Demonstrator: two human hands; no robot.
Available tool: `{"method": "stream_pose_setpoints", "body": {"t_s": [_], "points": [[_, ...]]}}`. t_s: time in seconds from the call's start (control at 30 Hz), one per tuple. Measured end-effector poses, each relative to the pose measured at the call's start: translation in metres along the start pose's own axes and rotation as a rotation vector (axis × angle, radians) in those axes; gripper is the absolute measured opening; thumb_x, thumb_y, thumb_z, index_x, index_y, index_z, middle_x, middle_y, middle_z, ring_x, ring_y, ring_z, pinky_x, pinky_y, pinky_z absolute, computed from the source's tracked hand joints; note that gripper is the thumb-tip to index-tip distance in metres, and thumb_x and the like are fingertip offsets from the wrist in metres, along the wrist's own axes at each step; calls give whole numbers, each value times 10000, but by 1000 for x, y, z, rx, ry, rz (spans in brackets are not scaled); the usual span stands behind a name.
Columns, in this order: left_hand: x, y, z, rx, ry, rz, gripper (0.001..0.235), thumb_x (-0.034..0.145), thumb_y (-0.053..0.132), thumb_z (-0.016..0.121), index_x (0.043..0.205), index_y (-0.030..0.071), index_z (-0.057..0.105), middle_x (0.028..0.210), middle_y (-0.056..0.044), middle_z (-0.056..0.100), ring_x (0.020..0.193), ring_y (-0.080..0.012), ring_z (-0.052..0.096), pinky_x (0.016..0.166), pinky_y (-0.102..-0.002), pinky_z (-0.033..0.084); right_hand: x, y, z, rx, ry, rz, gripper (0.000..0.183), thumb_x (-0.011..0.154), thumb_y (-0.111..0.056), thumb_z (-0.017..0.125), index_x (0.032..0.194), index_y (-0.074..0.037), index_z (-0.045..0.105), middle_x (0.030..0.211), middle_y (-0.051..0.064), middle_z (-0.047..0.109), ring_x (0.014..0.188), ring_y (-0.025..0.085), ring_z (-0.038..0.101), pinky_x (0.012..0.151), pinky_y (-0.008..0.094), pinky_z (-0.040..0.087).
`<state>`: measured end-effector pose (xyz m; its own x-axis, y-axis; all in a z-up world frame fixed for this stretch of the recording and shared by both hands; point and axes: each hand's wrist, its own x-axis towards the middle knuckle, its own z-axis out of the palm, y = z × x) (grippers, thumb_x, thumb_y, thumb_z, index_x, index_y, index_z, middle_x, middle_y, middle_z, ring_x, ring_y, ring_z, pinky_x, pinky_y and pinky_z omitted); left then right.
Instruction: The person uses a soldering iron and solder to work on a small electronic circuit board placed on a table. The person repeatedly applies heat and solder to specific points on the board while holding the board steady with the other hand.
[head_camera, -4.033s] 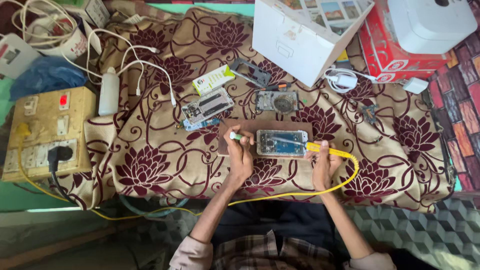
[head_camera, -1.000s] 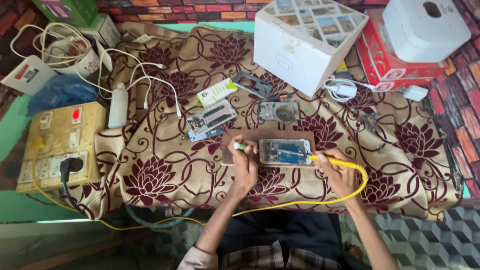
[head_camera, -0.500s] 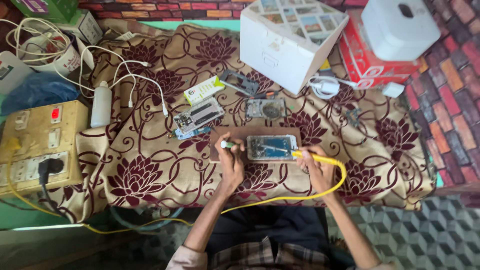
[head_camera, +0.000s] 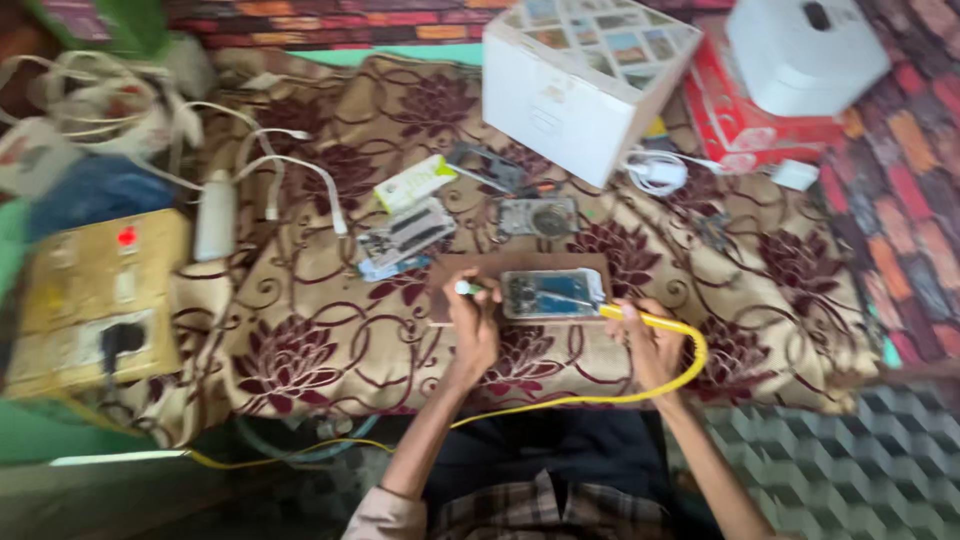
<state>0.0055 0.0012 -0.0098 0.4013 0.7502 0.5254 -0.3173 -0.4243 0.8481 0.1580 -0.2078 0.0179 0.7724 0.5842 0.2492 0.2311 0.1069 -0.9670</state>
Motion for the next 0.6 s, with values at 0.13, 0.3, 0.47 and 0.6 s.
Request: {"method": "stream_pose_setpoints", "body": {"t_s": [0.13,0.3,0.47,0.6], "points": [[5,5,-3,-58,-70,82,279,1093,2,398,1363,25,333,929,-95,548,822,-146,506,736,-290,454,7,-8,4,18,-5,9,211,1050,-128,560,1067,57,660,778,80,671,653,90,570,602,232,469],[1,5,-5,-97,-104,-22,378,997,-83,354,1357,25,315,913,-95,547,727,-134,452,653,-282,417,8,-15,5,32,-53,-6,203,1063,-123,550,1087,54,645,808,83,680,682,81,571,625,224,478],[2,9,-7,22,-94,127,463,925,-142,334,1357,19,294,924,-125,538,808,-203,505,734,-346,458,3,-22,5,-48,-94,-21,199,1045,-116,570,1106,57,647,810,88,687,688,86,586,631,223,489],[1,14,-6,83,-147,127,457,908,-158,332,1326,17,272,931,-130,562,791,-217,549,711,-353,475,-6,-22,2,-59,-128,-45,200,1041,-97,571,1156,52,640,844,92,682,726,86,575,673,222,491]]}}
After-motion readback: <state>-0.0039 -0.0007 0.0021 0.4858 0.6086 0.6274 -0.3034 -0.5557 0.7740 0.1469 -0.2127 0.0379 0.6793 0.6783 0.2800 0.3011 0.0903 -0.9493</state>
